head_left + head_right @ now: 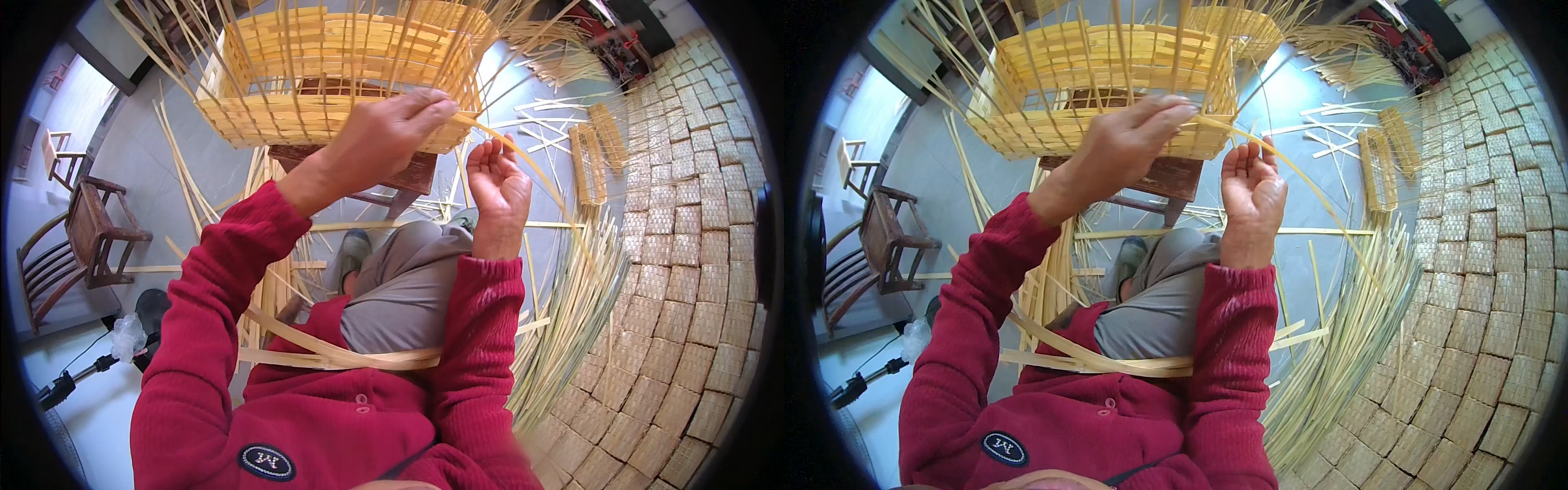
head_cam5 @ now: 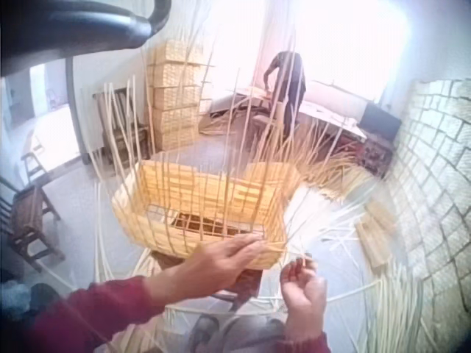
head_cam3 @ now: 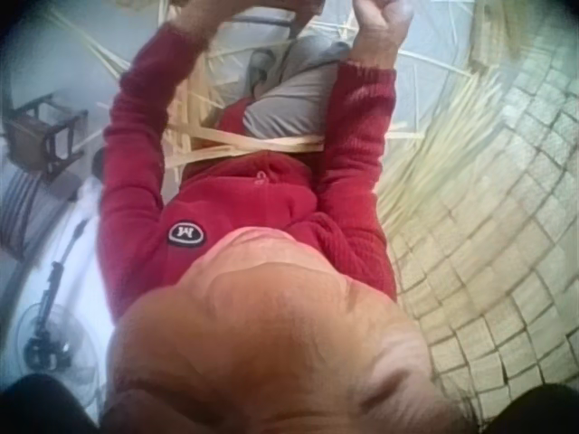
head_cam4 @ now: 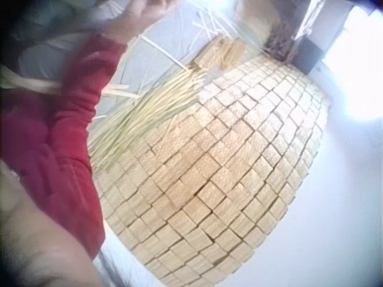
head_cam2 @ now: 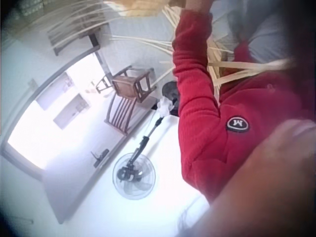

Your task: The person weaves a basket by hand, interlacing thin bamboo strips through a pre-formed frame. They repeatedly pull strips through the structure, adjust tension, and rotate the basket to continue the pattern.

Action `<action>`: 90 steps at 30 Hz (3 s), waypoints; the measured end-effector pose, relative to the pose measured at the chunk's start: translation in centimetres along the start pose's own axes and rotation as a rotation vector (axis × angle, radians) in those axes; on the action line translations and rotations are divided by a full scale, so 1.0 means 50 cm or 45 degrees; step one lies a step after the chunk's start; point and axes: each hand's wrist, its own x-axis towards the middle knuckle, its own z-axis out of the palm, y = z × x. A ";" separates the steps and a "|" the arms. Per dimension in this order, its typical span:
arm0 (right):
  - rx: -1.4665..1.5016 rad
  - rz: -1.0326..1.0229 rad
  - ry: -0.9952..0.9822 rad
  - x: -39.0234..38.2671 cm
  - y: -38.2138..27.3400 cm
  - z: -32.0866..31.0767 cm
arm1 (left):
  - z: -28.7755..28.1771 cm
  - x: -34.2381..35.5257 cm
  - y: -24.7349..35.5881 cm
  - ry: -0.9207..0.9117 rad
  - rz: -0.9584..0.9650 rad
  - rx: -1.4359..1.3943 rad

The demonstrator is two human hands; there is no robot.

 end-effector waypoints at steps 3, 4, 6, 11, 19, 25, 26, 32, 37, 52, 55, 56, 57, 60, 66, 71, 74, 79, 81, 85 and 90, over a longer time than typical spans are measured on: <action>-0.026 -0.104 0.139 0.017 0.001 0.043 | 0.051 0.015 0.004 -0.200 -0.135 0.144; 0.066 -0.137 0.201 0.018 0.004 0.052 | 0.060 0.014 -0.002 -0.235 -0.179 0.160; 0.219 -0.046 0.031 0.035 -0.011 0.019 | 0.067 0.019 -0.003 -0.167 -0.237 0.088; 0.259 0.499 -0.699 0.050 -0.027 0.024 | 0.045 0.026 -0.031 -0.082 -0.237 -0.464; -1.095 -0.555 -0.777 -0.044 0.066 0.140 | 0.027 0.024 -0.060 -0.166 -0.195 -0.595; -1.427 -0.969 -0.566 -0.017 0.063 0.097 | 0.029 0.026 -0.061 -0.106 -0.209 -0.600; -1.309 -0.847 -0.458 -0.032 0.067 0.097 | 0.027 0.023 -0.060 -0.090 -0.217 -0.584; -0.339 -0.274 -0.237 -0.044 0.062 0.078 | 0.062 0.049 -0.044 -0.026 -0.566 -0.420; -1.158 -0.887 -0.620 -0.085 0.091 0.087 | 0.087 0.043 -0.030 -0.205 -0.530 0.084; -2.382 -1.322 -1.084 -0.105 0.154 0.127 | -0.128 -0.104 -0.015 0.077 -0.393 -0.105; -2.391 -1.359 -1.129 -0.104 0.160 0.128 | -0.106 -0.116 -0.047 -0.086 -0.333 -0.172; -2.404 -1.376 -1.134 -0.103 0.163 0.125 | -0.108 -0.117 -0.051 -0.105 -0.309 -0.169; -2.411 -1.384 -1.129 -0.103 0.164 0.124 | -0.109 -0.117 -0.051 -0.107 -0.289 -0.139; -2.452 -1.444 -1.134 -0.107 0.165 0.135 | -0.117 -0.116 -0.050 -0.166 -0.253 -0.080; -2.373 -1.484 -1.323 -0.101 0.168 0.144 | -0.136 -0.131 -0.052 -0.248 -0.348 -0.268; -2.354 -1.370 -1.347 -0.086 0.171 0.134 | -0.149 -0.128 -0.051 -0.310 -0.290 -0.253; -2.407 -1.326 -1.349 -0.082 0.176 0.137 | -0.166 -0.129 -0.058 -0.373 -0.269 -0.294; -2.606 -1.350 -1.432 -0.046 0.159 0.153 | -0.188 -0.122 -0.070 -0.548 -0.248 -0.462; -2.509 -1.341 -1.564 -0.035 0.168 0.157 | -0.195 -0.125 -0.077 -0.589 -0.273 -0.528; -2.444 -1.336 -1.693 -0.011 0.184 0.175 | -0.196 -0.130 -0.111 -0.611 -0.231 -0.552; -2.464 -1.209 -1.897 0.024 0.177 0.204 | -0.195 -0.123 -0.128 -0.620 -0.336 -0.607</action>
